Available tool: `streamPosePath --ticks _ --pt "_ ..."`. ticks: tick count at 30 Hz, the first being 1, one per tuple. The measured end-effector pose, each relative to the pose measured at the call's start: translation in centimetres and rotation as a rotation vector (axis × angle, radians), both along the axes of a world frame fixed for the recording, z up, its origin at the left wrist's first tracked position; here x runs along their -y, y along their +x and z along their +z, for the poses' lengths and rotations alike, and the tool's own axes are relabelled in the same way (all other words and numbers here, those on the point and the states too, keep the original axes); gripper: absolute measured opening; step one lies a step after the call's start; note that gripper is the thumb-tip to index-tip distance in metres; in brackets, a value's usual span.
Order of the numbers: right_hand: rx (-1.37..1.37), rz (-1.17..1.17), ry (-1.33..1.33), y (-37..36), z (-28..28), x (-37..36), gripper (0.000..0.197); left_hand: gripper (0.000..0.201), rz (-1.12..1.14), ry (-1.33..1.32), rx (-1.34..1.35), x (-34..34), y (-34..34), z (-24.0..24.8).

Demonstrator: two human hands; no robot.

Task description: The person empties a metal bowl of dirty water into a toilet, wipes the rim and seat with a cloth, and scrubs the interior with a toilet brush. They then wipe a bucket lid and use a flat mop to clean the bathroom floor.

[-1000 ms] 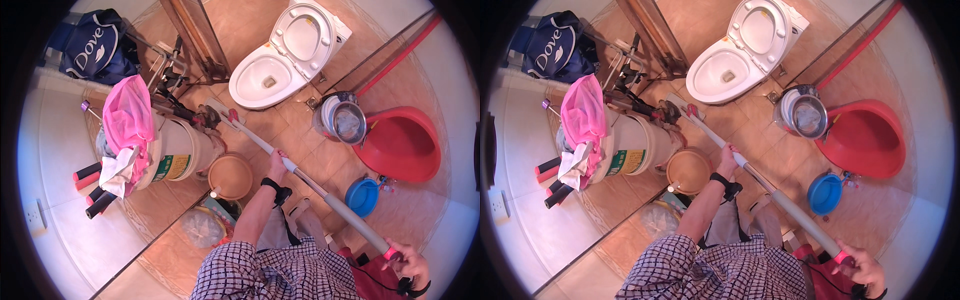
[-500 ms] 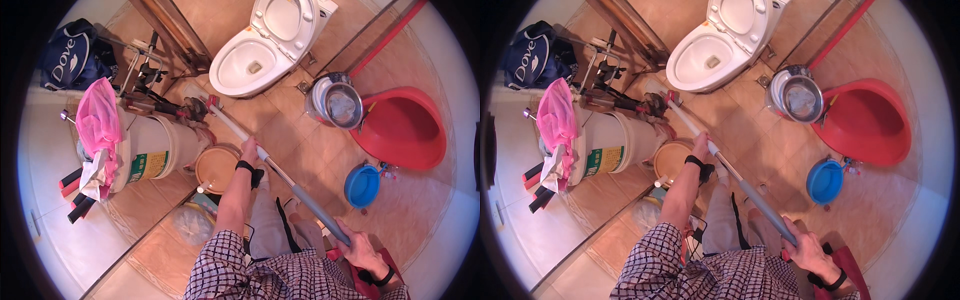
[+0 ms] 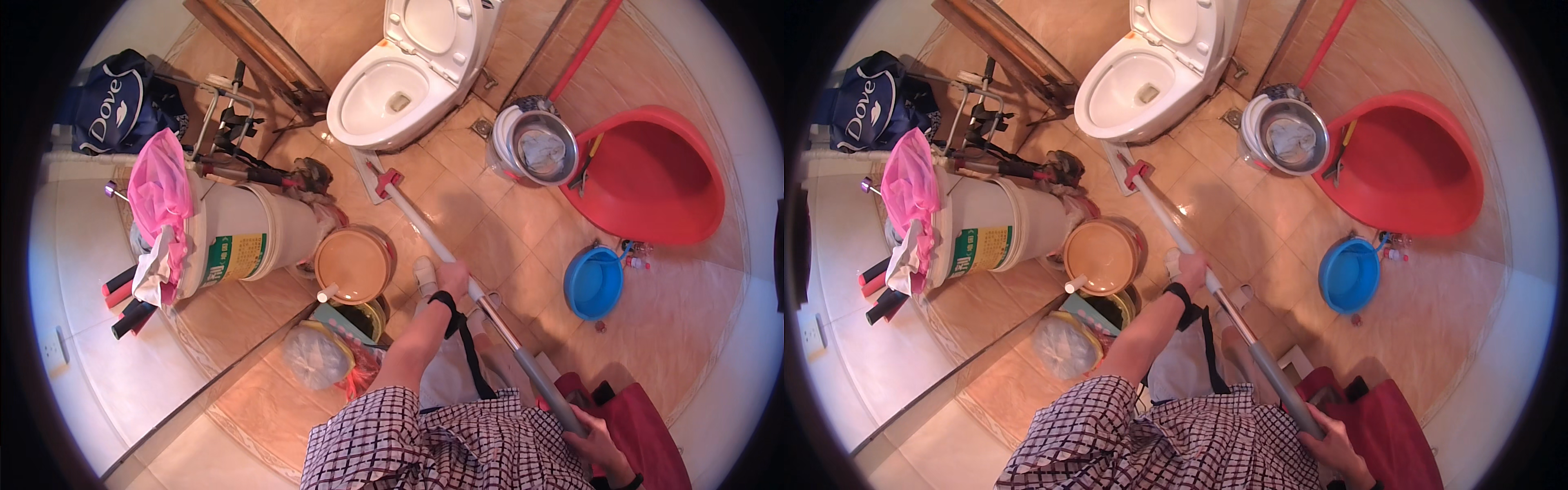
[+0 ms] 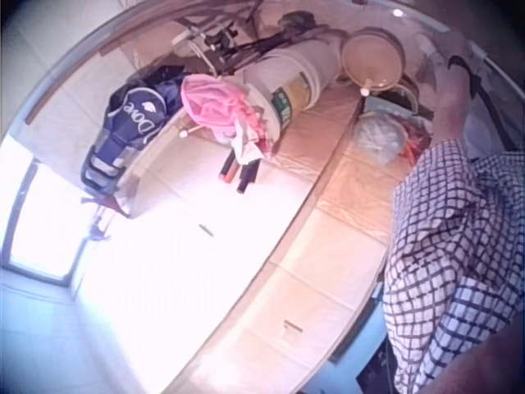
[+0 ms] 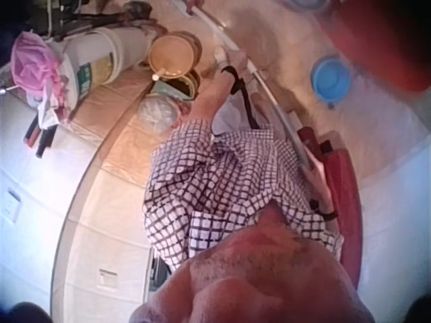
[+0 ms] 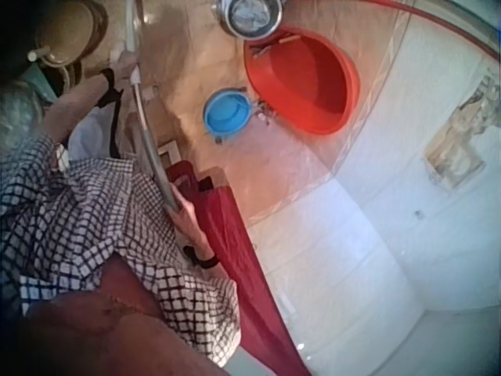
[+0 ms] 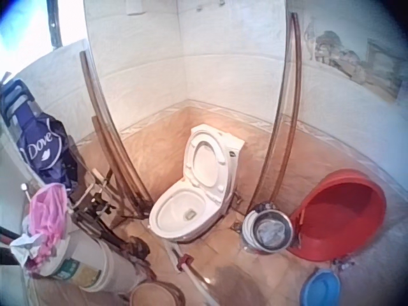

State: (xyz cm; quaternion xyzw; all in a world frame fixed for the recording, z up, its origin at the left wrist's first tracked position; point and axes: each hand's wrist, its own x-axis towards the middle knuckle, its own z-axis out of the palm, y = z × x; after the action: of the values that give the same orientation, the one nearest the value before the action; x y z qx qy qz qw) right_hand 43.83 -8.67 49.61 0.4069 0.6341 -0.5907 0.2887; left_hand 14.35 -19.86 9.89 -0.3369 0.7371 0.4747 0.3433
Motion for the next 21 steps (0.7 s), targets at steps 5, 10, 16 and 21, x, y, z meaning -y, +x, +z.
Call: streamPosePath --ticks 5,10,16,21 --pt "0.164 -0.116 0.032 7.7 3.0 -1.4 0.055 0.019 -0.058 0.129 0.159 -2.1 8.2 4.9" --pt "0.144 -0.161 0.044 10.9 8.9 -2.9 0.048 0.022 -0.073 0.026 0.125 -5.3 17.1 6.2" --pt "0.153 -0.014 0.179 15.1 8.4 -5.7 0.052 0.027 0.038 0.039 0.193 -6.3 17.9 8.5" --pt "0.185 -0.172 -0.022 8.9 3.1 -5.4 0.047 0.026 -0.222 0.153 0.025 -2.1 8.8 10.4"
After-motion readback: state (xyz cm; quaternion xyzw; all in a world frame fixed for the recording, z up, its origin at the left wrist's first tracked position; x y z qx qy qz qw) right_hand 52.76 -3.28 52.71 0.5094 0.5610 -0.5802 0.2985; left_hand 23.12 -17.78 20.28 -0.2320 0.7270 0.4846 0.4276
